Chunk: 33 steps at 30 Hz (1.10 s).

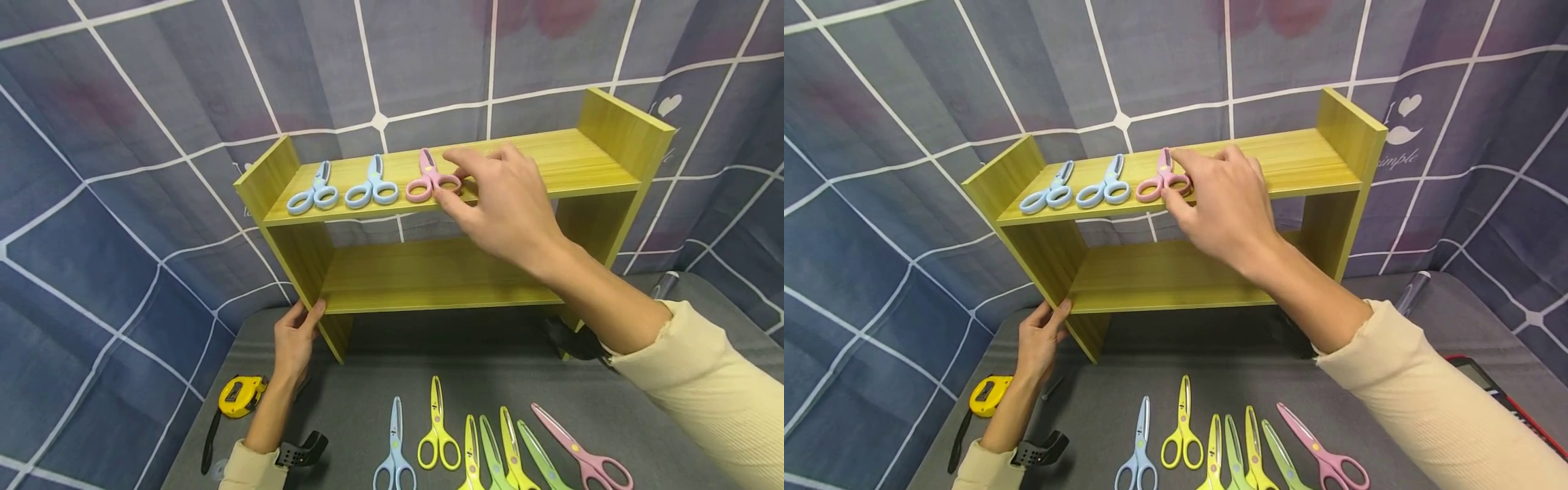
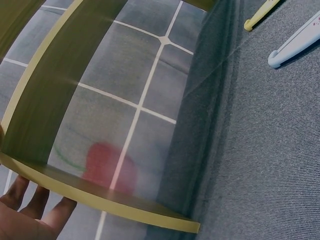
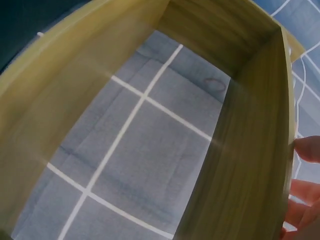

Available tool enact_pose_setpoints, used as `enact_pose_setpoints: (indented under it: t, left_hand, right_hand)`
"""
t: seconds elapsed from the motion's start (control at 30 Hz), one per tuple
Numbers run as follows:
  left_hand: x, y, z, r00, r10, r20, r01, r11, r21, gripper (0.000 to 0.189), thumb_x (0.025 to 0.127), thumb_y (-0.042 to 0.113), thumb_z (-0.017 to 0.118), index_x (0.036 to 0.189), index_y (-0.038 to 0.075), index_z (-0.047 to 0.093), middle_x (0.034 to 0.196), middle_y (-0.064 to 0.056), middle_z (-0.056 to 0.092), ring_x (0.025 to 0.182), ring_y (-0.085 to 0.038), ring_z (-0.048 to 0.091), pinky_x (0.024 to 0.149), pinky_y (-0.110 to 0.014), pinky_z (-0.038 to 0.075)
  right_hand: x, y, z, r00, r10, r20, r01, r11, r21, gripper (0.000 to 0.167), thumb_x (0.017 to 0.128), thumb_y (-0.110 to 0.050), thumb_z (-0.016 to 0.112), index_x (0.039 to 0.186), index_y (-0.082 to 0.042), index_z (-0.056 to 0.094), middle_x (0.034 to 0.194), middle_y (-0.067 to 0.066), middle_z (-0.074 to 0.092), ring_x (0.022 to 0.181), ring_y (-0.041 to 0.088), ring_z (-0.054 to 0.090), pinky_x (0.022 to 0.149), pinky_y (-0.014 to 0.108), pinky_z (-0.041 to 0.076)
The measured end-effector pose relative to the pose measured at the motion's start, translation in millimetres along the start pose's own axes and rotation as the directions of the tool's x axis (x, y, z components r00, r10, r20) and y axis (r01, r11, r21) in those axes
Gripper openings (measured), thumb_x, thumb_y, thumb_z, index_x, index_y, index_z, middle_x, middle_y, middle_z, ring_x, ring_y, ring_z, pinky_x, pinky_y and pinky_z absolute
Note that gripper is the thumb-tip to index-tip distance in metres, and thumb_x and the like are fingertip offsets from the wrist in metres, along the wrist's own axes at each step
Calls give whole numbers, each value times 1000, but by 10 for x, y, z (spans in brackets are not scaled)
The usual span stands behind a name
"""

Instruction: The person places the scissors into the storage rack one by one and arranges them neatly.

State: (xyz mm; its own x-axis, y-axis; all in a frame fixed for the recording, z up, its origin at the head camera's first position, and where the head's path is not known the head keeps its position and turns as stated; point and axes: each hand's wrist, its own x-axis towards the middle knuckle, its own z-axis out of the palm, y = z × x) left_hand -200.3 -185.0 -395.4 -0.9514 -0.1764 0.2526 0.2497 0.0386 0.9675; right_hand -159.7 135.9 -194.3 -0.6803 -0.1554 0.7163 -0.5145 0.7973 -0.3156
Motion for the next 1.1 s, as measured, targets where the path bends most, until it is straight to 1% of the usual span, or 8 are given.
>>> enact_pose_setpoints:
  t: [0.17, 0.4, 0.5, 0.63, 0.77, 0.87, 1.03, 1.1]
  left_hand:
    - [2, -3, -4, 1000, -3, -6, 3, 1000, -10, 37, 96, 13, 66, 130, -1, 63, 97, 7, 70, 87, -12, 60, 67, -25, 50]
    - [3, -6, 1, 1000, -9, 1, 9, 1000, -16, 37, 96, 13, 66, 130, -1, 63, 96, 7, 69, 86, -12, 58, 66, -24, 48]
    - [-1, -10, 9, 1000, -9, -4, 9, 1000, -17, 36, 96, 13, 67, 129, -2, 64, 94, 6, 69, 83, -11, 56, 64, -22, 46]
    - [-7, -13, 26, 1000, -9, -5, 9, 1000, -8, 36, 96, 13, 66, 130, -1, 63, 95, 7, 69, 82, -10, 54, 61, -21, 43]
    - [-13, -15, 29, 1000, -14, 9, 14, 1000, -2, 38, 97, 14, 65, 133, 1, 62, 100, 7, 69, 87, -10, 58, 67, -23, 47]
    - [-17, -16, 16, 1000, -19, 11, 19, 1000, 1, 38, 97, 15, 65, 133, 2, 62, 103, 7, 69, 92, -11, 60, 71, -26, 50]
    - [-11, -16, 7, 1000, -14, 8, 14, 1000, 7, 38, 97, 16, 66, 133, 3, 62, 101, 6, 69, 88, -12, 56, 65, -23, 46]
    - [-11, -14, 4, 1000, -15, 6, 15, 1000, 0, 38, 97, 16, 66, 132, 2, 62, 101, 5, 69, 88, -12, 56, 65, -23, 46]
  right_hand:
    - [-185, -21, 59, 988, -86, -132, 94, 994, 55, 35, 88, -18, 68, 119, -2, 69, 111, 14, 67, 104, 35, 55, 87, 50, 39]
    - [-691, -128, 185, 920, -204, -333, 266, 952, 152, 28, 85, -12, 65, 108, 3, 71, 108, 20, 61, 102, 35, 54, 87, 45, 41]
    - [-964, -187, 300, 939, -212, -269, 278, 931, 238, 28, 81, -8, 69, 108, 0, 71, 102, 12, 61, 93, 27, 56, 80, 38, 44]
    - [-1416, -194, 502, 984, -172, -46, 177, 926, 335, 36, 77, -6, 76, 113, -11, 70, 97, -6, 55, 84, 10, 52, 70, 28, 45]
    - [-1947, -108, 721, 966, -135, 220, 53, 938, 341, 38, 79, -14, 78, 115, -15, 69, 96, -15, 49, 78, 0, 47, 65, 23, 43]
    - [-2304, 33, 863, 892, -126, 435, -51, 926, 374, 38, 82, -23, 78, 117, -12, 68, 92, -15, 47, 72, -3, 42, 59, 20, 38]
    - [-2661, 284, 973, 657, -75, 750, -268, 907, 325, 52, 84, -48, 76, 120, -11, 67, 87, -13, 44, 70, -2, 38, 55, 22, 37]
    - [-2748, 335, 977, 600, -58, 798, -282, 918, 279, 54, 82, -53, 75, 121, -15, 68, 85, -14, 42, 69, -2, 37, 54, 21, 36]
